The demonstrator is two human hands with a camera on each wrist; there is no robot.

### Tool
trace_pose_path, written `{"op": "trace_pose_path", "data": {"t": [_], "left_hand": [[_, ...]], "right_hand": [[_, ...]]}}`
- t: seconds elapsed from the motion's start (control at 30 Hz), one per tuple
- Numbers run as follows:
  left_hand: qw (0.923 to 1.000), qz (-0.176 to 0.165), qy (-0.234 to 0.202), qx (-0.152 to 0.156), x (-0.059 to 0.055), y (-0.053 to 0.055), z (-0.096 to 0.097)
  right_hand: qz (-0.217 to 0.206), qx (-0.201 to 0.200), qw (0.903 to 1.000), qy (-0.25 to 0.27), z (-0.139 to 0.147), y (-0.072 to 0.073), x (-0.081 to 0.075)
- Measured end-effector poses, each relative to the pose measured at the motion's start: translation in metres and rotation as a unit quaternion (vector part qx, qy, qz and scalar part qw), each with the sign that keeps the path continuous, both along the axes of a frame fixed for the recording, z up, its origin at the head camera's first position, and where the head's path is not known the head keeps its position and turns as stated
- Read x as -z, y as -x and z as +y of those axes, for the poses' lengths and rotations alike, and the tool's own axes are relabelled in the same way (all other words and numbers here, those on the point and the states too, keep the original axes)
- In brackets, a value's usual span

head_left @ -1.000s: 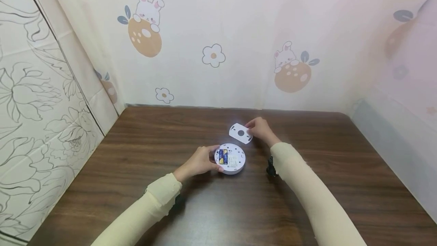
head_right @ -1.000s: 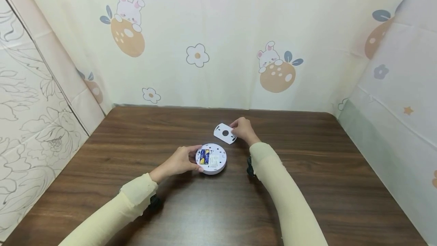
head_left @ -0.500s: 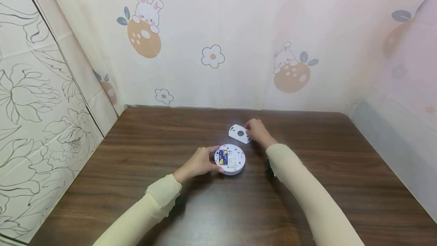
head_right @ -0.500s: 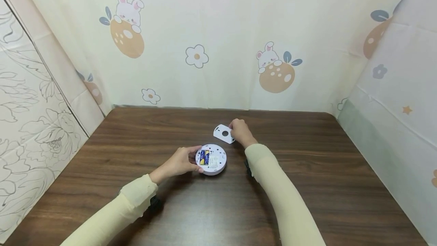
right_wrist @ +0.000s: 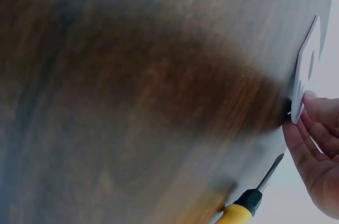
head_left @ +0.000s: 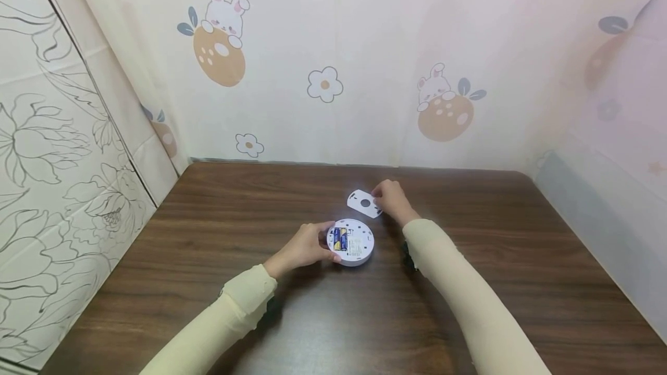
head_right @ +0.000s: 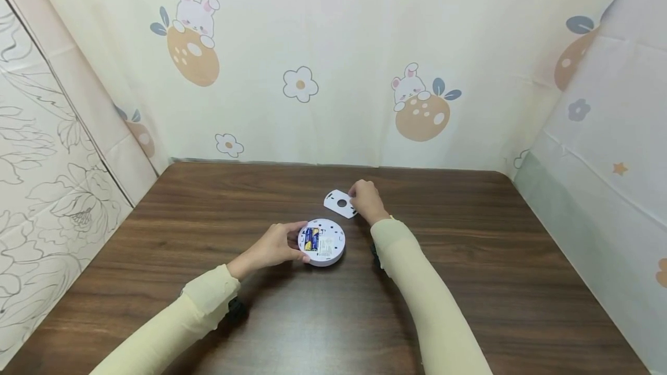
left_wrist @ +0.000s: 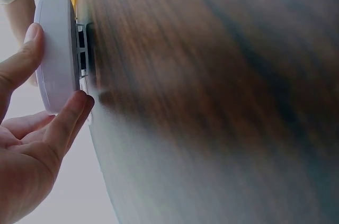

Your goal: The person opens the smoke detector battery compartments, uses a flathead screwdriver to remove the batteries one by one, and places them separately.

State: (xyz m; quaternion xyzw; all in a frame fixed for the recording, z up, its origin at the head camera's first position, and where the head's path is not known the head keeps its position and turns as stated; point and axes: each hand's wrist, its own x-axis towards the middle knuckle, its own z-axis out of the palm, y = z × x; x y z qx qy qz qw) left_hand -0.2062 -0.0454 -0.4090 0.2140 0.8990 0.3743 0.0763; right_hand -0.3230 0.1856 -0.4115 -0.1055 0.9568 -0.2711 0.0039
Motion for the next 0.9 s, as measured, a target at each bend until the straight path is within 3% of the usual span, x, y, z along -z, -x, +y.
{"op": "trace_pose_path", "data": {"t": [0.3, 0.6, 0.9], "left_hand": [[1.0, 0.002, 0.002, -0.001, 0.001, 0.0, 0.0], [0.9999, 0.009, 0.005, -0.003, 0.001, 0.001, -0.003], [1.0, 0.005, 0.001, -0.002, 0.003, 0.001, -0.001]], "right_hand": [[-0.02, 0.016, 0.9997, -0.003, -0.002, 0.0, 0.001], [0.005, -0.005, 0.9998, -0.017, -0.004, -0.002, -0.002], [0.012, -0.008, 0.9986, -0.051, 0.014, -0.012, -0.019]]}}
